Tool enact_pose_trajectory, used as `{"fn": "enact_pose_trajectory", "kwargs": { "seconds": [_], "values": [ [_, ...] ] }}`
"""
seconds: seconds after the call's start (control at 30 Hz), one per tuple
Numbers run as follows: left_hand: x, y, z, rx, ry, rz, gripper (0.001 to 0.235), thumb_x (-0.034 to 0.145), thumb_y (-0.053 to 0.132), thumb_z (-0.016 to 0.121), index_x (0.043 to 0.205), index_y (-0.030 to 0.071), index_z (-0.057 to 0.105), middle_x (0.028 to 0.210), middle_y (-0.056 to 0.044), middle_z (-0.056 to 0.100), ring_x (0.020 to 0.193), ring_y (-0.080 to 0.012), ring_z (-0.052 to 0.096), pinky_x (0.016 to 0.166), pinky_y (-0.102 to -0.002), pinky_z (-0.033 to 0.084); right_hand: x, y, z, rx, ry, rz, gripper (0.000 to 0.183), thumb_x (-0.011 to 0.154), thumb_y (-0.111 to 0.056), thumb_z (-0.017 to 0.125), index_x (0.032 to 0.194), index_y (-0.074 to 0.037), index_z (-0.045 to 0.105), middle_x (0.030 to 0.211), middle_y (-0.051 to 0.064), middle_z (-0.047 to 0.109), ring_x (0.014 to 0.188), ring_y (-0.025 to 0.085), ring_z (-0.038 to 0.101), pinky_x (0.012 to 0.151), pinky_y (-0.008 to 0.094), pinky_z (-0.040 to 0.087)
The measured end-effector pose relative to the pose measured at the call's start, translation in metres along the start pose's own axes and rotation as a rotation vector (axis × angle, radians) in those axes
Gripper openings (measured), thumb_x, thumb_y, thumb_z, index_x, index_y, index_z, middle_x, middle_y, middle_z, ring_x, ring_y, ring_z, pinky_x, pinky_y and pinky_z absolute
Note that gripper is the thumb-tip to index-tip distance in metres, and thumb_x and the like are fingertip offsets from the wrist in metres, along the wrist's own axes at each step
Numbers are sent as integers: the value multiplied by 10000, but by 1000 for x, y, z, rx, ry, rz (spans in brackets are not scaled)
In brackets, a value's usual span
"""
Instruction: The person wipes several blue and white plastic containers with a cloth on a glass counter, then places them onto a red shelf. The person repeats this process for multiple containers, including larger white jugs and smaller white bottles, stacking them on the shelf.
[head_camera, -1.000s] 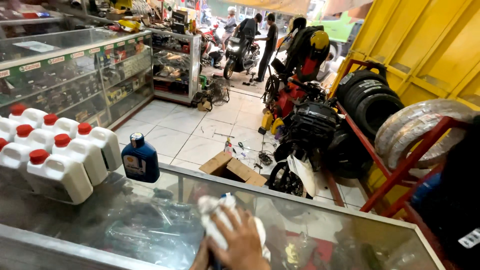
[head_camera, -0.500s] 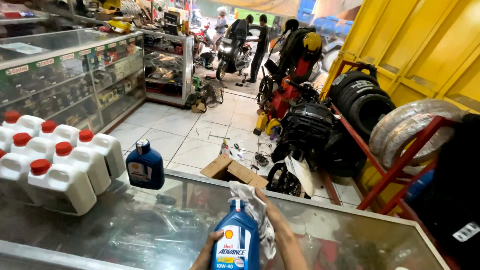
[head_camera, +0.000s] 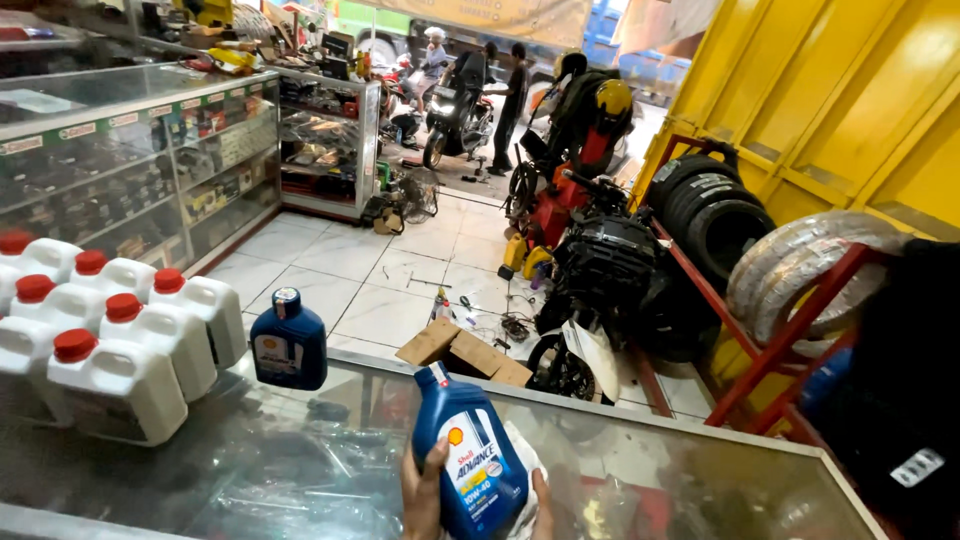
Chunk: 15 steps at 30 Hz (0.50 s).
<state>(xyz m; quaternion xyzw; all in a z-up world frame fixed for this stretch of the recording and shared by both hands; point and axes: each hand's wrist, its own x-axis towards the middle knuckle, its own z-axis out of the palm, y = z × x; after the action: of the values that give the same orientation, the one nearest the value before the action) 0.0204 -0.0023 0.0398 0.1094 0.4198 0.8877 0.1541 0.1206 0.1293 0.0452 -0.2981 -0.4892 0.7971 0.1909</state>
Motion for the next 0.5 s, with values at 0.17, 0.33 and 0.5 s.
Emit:
{"fn": "enact_pose_trajectory", "kwargs": {
  "seconds": [0.17,0.33,0.5],
  "values": [
    [-9,19,5,11,-379,229,1023,842,435,735,1610,135,130,1555,-185,429,1371,-281,527,1118,-423,410,3,-14,-4,23,23,-38,854,836,-586,629,1519,-94,484,1432,231,584,1284,365,582,1078,475,441],
    [-9,27,35,-52,-316,-3,1392,556,277,888,1626,285,-2,1350,-225,525,1203,-370,612,1013,-517,539,2,-31,-25,33,63,-80,845,838,-567,636,1520,-93,479,1434,238,572,1290,375,570,1078,480,436],
    [-24,40,60,31,-300,221,1307,614,243,904,1602,175,50,1451,-199,452,1274,-349,554,1039,-484,506,3,-21,-25,73,53,-52,836,841,-548,643,1521,-93,473,1436,245,560,1296,386,558,1077,484,431]
  ]
}}
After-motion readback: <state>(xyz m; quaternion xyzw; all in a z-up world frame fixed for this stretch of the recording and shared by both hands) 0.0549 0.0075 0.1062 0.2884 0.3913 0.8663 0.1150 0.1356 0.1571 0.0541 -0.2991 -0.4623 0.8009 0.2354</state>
